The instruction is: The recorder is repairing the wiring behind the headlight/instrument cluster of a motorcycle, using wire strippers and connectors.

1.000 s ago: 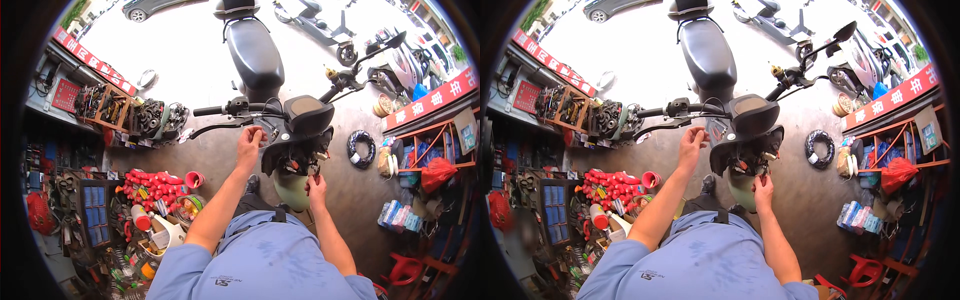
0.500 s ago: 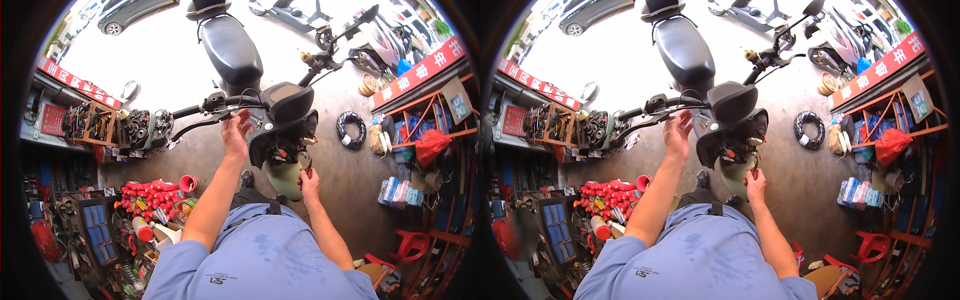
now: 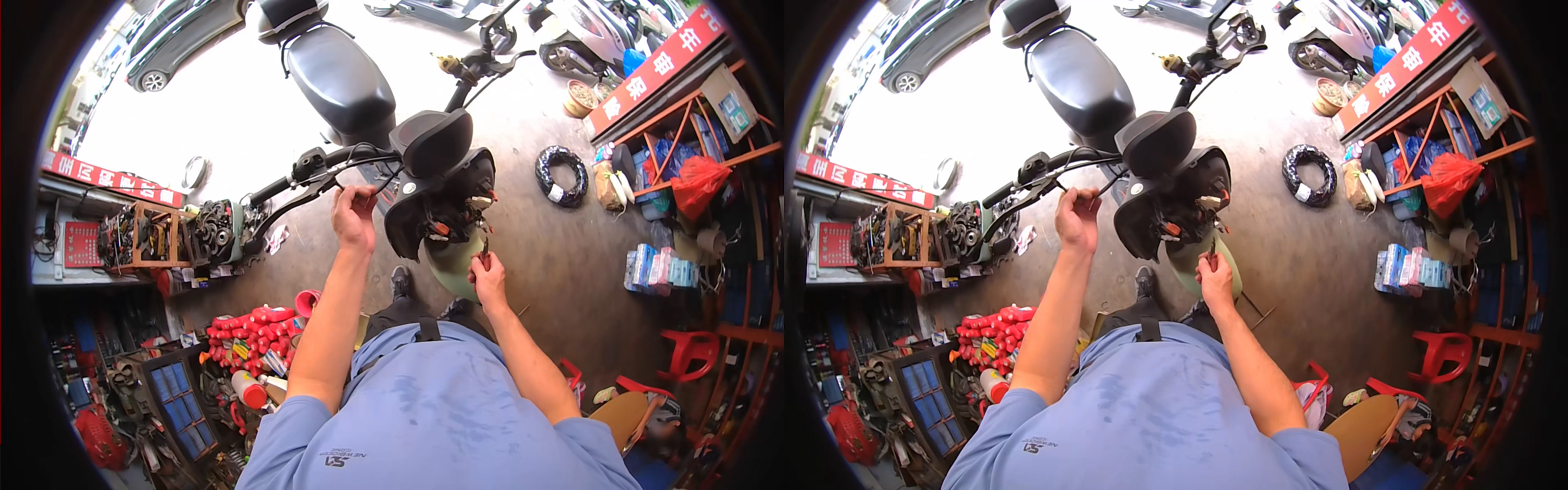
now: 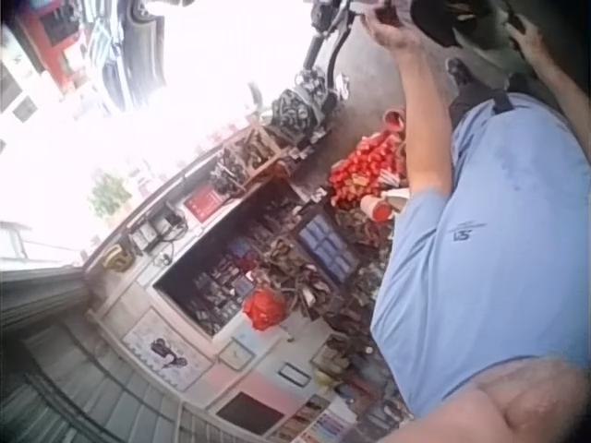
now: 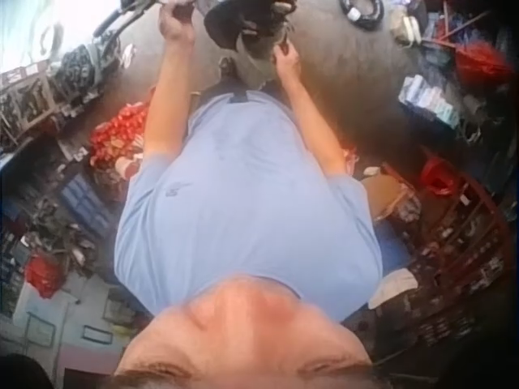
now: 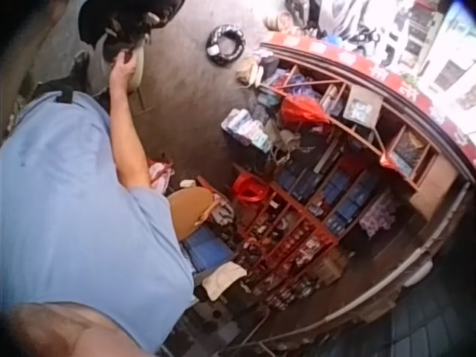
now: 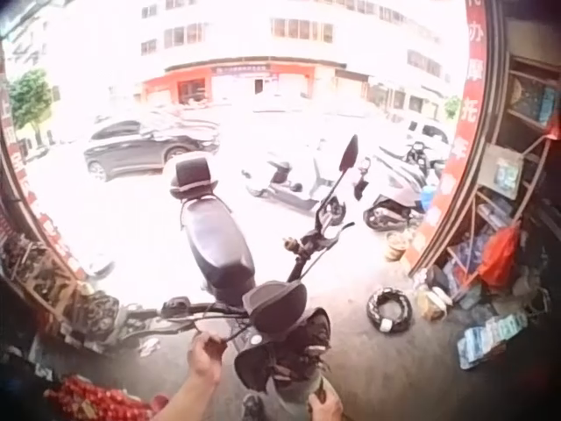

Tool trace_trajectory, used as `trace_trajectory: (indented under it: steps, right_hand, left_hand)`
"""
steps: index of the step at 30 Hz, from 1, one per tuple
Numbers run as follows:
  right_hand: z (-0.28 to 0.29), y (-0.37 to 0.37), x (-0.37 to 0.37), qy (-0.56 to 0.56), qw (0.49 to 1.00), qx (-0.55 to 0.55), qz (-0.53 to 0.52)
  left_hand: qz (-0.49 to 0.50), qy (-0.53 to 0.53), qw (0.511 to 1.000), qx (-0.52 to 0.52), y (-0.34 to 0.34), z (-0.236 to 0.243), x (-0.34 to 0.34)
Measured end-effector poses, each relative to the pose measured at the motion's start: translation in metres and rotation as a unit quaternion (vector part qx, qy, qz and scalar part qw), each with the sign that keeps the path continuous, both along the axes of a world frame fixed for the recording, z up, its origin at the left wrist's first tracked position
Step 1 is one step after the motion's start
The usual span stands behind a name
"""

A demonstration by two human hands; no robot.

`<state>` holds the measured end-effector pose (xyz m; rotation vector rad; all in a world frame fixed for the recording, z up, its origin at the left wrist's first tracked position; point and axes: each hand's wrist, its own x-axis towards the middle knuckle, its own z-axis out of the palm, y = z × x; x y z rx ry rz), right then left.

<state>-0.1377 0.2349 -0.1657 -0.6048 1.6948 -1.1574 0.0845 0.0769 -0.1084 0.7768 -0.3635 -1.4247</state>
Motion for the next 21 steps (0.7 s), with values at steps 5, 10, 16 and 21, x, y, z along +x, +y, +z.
trace_trajectory:
  steps: [5,10,16,21]
  right_hand:
    - [-0.006,0.007,-0.008,0.002,1.0,0.012,-0.029]
    - [-0.012,0.012,-0.014,0.009,0.999,-0.004,-0.05]
    - [-0.019,0.02,-0.016,0.006,0.998,-0.008,-0.067]
    - [-0.021,0.02,-0.016,0.013,0.997,-0.005,-0.072]
  left_hand:
    - [0.036,-0.255,0.962,0.09,-0.017,-0.02,-0.02]
    - [-0.152,-0.329,0.916,0.171,-0.025,-0.024,-0.027]
    - [-0.229,-0.19,0.949,0.099,-0.024,-0.018,-0.025]
    - [-0.228,-0.121,0.963,0.085,-0.02,-0.006,-0.028]
